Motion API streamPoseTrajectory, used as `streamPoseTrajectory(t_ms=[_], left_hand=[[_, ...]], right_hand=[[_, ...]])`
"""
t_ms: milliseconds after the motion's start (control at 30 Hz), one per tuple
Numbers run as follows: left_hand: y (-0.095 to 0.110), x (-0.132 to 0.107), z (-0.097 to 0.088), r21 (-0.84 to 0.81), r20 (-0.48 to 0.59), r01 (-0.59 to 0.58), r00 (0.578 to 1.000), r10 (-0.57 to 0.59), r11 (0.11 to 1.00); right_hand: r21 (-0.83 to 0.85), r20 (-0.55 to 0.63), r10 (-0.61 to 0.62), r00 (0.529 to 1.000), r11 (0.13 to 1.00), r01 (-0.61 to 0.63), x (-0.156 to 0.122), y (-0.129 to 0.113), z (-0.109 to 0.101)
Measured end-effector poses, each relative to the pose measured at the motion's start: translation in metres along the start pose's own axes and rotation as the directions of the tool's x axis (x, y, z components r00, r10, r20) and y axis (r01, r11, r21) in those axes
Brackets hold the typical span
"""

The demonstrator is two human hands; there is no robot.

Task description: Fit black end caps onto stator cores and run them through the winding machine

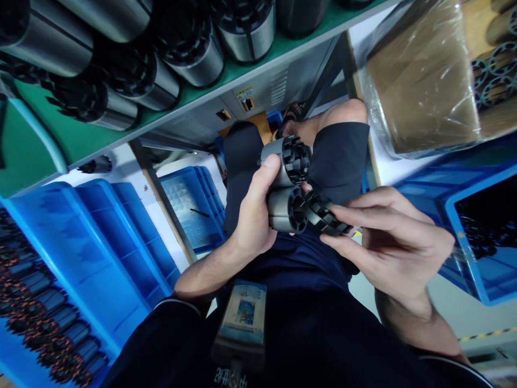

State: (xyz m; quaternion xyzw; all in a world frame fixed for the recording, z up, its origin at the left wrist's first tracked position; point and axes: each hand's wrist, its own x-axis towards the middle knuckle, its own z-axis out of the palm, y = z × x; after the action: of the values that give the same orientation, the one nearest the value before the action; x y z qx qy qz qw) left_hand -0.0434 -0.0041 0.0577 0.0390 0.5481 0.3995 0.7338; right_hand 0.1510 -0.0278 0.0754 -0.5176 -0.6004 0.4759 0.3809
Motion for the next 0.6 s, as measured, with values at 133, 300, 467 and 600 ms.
streamPoseTrajectory(t_ms=[133, 300, 467, 600], left_hand=[[0.003, -0.001, 0.009, -0.005, -0.022, -0.038, 0.999, 0.038, 0.999], [0.006, -0.001, 0.013, -0.005, 0.0, -0.029, 1.0, 0.029, 1.0], [0.006, -0.001, 0.01, 0.007, 0.032, -0.008, 0.999, 0.008, 1.0], [0.005, -0.001, 0.007, -0.028, 0.13, 0.088, 0.988, -0.084, 0.996]], right_hand=[[0.052, -0.021, -0.025, 0.999, 0.998, 0.026, 0.002, 0.004, 0.015], [0.151, 0.053, -0.037, 0.998, 0.988, 0.029, 0.002, 0.01, 0.017], [0.173, 0.122, -0.056, 0.991, 0.984, 0.034, 0.001, 0.016, 0.013], [0.24, 0.158, -0.038, 0.987, 0.971, -0.001, 0.001, 0.02, 0.013]])
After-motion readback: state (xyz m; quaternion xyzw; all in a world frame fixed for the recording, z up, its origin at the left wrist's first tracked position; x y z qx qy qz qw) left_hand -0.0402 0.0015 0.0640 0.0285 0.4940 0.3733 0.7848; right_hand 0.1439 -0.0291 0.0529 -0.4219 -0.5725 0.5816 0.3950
